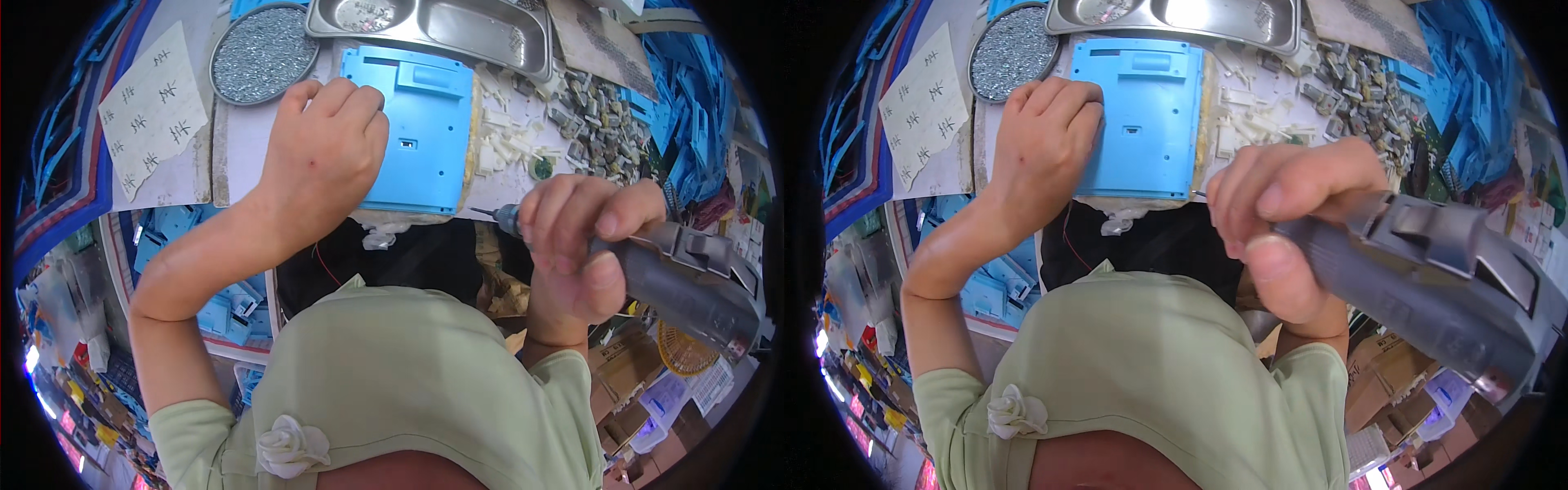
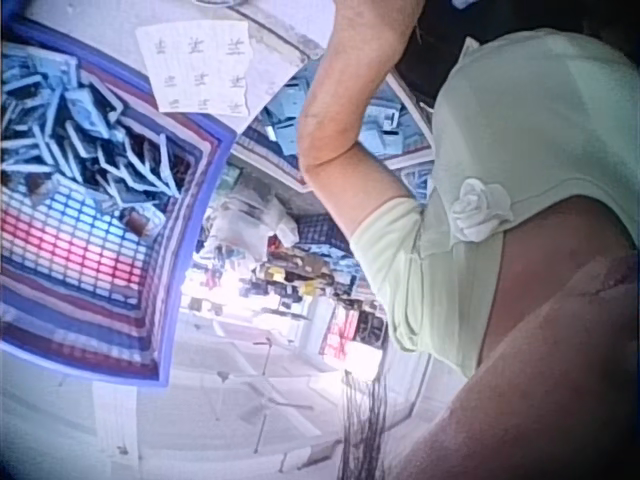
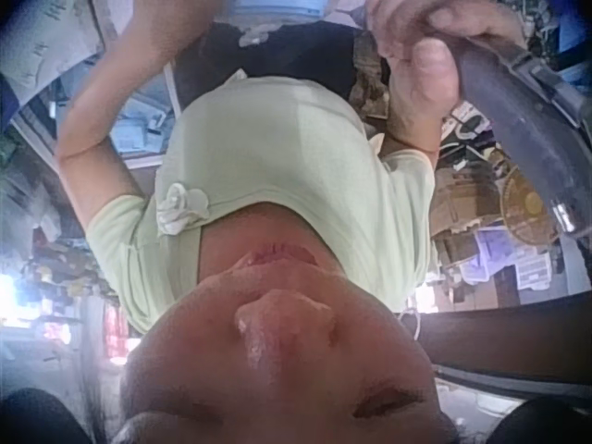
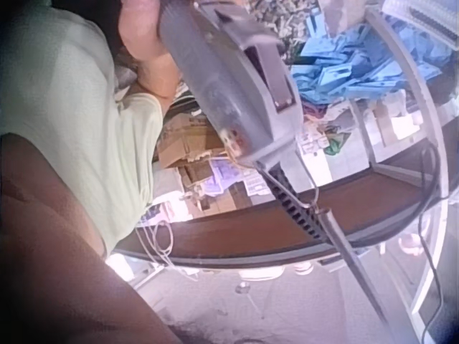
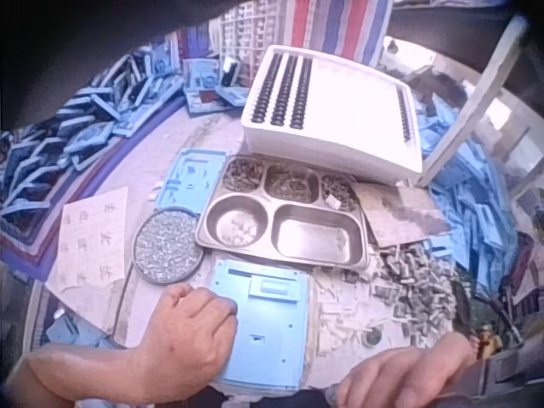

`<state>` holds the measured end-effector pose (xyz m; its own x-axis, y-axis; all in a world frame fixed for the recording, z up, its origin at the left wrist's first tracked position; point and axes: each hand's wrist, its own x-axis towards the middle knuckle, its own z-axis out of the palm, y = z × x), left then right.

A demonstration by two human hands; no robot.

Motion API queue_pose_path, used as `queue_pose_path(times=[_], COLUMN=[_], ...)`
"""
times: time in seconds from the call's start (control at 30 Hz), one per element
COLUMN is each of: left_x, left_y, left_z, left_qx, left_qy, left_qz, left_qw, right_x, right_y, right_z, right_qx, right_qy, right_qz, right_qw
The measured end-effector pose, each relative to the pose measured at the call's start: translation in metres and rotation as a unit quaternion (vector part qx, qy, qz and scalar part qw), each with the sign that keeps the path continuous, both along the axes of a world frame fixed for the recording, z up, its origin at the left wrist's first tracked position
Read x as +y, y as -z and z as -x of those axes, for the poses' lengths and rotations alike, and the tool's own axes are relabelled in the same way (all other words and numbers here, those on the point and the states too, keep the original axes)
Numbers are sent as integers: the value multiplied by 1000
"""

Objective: Assemble an electronic device by placing internal components like speakers and circuit boards into a plastic shell, soldering wires, and securing the casing with an electric screwdriver.

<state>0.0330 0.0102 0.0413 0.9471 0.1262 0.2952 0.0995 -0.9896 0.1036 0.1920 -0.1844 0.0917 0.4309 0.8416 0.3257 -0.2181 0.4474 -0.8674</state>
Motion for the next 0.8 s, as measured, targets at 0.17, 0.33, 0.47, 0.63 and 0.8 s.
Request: queue_pose_path(times=[0.17,0.33,0.47,0.63,0.8], left_x=[8,-2,-9,-8,-11], left_y=[6,23,34,35,36], left_z=[-2,-2,-1,-2,1], left_qx=[-53,-122,-133,-127,-126], left_qy=[36,50,48,52,41], left_qz=[90,211,198,203,226], left_qw=[994,969,970,970,965], right_x=[-5,2,8,26,48], right_y=[7,20,27,20,27], right_z=[12,23,19,-9,6], right_qx=[-2,-86,-180,-109,-142], right_qy=[16,37,-32,-100,-33], right_qz=[30,58,29,-55,-58], right_qw=[999,994,983,988,988])
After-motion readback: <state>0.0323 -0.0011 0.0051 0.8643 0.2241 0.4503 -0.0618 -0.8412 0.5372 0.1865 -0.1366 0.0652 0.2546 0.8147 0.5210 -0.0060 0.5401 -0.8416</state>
